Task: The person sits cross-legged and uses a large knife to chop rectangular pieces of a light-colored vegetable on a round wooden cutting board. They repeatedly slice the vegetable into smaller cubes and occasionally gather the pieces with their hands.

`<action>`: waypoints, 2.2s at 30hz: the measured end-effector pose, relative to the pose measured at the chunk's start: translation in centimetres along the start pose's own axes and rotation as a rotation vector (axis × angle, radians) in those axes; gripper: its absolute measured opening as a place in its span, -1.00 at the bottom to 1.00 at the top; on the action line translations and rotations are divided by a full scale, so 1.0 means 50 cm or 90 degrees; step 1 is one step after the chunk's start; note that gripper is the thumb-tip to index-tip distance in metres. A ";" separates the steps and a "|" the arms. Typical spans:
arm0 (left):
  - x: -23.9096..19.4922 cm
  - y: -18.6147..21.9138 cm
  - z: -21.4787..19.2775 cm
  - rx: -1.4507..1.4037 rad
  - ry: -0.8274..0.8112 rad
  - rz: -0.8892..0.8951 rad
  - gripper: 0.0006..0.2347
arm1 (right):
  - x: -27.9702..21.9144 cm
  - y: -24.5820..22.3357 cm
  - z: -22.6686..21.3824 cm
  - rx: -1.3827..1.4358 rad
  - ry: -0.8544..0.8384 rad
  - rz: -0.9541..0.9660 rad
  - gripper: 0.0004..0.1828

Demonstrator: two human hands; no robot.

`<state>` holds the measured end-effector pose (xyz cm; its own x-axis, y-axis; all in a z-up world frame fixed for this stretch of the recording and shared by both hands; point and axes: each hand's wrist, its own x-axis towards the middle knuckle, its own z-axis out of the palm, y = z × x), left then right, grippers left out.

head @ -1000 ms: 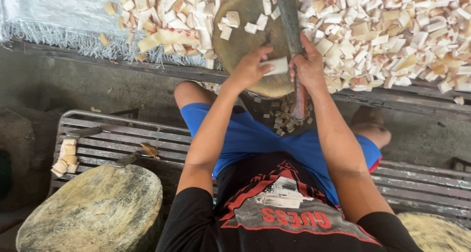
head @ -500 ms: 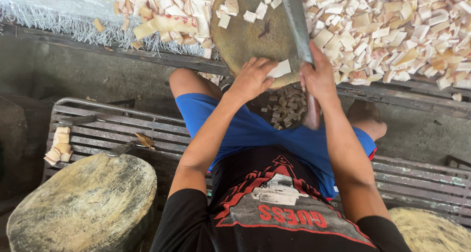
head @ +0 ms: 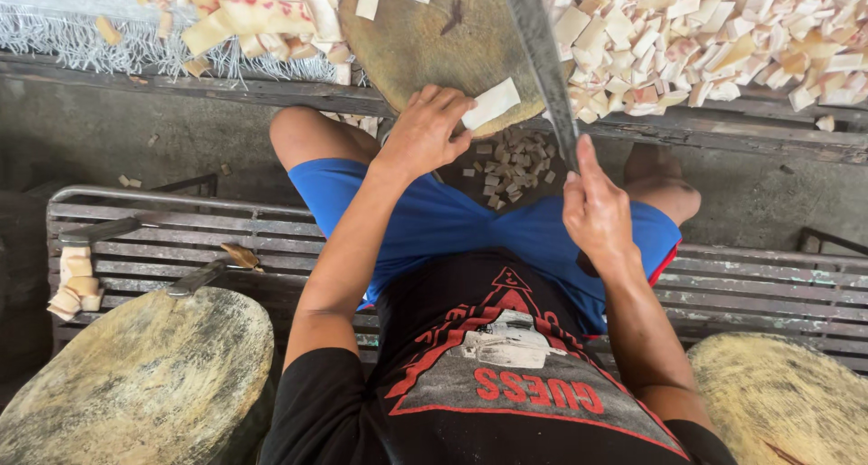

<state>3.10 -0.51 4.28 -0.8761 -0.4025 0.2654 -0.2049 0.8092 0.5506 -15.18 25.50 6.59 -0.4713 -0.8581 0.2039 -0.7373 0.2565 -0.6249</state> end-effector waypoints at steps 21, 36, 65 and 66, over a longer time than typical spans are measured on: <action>0.013 0.002 0.022 0.032 0.026 0.003 -0.75 | -0.037 -0.010 0.004 -0.071 0.002 -0.058 -0.32; -0.006 0.027 -0.006 0.032 0.044 -0.064 -0.65 | -0.024 -0.046 -0.015 -0.067 -0.102 -0.109 -0.24; 0.085 -0.095 -0.074 0.101 0.384 -0.191 -0.66 | 0.304 0.011 0.099 0.556 -0.213 0.218 -0.21; 0.082 -0.120 -0.092 0.108 0.400 -0.207 -0.65 | 0.311 0.008 0.120 0.529 -0.220 0.221 -0.21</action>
<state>2.75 -8.99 5.68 -0.3539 -0.7623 0.5418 -0.5221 0.6417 0.5618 -19.90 9.59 5.02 -0.3318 -0.9115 -0.2433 0.0573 0.2379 -0.9696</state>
